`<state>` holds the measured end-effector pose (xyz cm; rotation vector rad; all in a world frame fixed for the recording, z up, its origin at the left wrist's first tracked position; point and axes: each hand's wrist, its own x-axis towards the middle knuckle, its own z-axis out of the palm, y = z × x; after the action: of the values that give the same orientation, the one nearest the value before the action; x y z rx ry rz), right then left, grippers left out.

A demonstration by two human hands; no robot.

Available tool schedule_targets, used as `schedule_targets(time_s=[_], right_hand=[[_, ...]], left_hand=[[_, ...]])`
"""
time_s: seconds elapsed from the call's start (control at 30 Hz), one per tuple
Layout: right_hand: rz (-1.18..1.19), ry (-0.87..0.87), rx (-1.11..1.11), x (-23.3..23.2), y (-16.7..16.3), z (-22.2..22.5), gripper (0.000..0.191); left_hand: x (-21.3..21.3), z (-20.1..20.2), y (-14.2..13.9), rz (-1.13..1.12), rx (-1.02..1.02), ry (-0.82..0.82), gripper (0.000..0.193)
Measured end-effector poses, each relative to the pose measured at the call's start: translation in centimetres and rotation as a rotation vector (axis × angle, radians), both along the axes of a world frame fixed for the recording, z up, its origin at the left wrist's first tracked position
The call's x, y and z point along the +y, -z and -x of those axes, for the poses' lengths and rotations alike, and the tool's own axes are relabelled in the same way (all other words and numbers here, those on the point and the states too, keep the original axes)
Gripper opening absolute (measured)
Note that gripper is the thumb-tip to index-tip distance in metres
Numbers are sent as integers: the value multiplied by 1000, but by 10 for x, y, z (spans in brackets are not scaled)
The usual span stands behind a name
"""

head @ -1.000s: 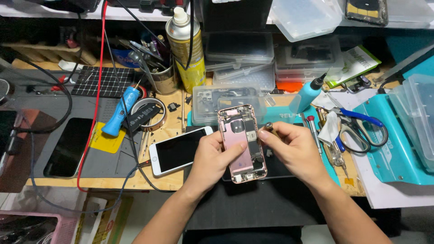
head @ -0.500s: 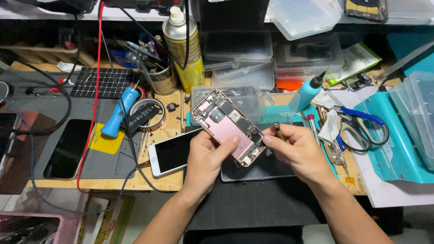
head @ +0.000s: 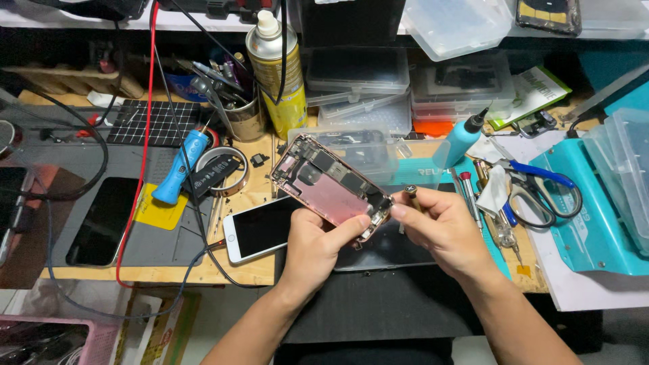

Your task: The person repairs a disassembled smartphone at a workbench, holding the phone chassis in one hand and using a screwdriver with the other to remove and tighten small screws from the internal frame. They reposition the phone repeatedly, pick up screws and small components from the mat, and continue driving screws into different points of the phone body.

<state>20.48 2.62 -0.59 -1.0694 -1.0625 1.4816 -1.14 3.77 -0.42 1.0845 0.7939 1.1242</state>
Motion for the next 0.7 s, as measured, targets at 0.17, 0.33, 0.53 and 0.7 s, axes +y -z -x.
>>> schedule_targets(time_s=[0.17, 0.33, 0.53, 0.7], right_hand=[[20, 8, -13, 0, 4, 6, 11], [3, 16, -78, 0, 4, 4, 9], [-59, 113, -107, 2, 8, -3, 7], [-47, 159, -148, 6, 0, -20, 5]], left_hand=[[-2, -4, 6, -48, 30, -24, 15], [-4, -3, 13, -75, 27, -10, 18], [4, 17, 3, -107, -217, -76, 40], [21, 41, -13, 59, -277, 122, 53]])
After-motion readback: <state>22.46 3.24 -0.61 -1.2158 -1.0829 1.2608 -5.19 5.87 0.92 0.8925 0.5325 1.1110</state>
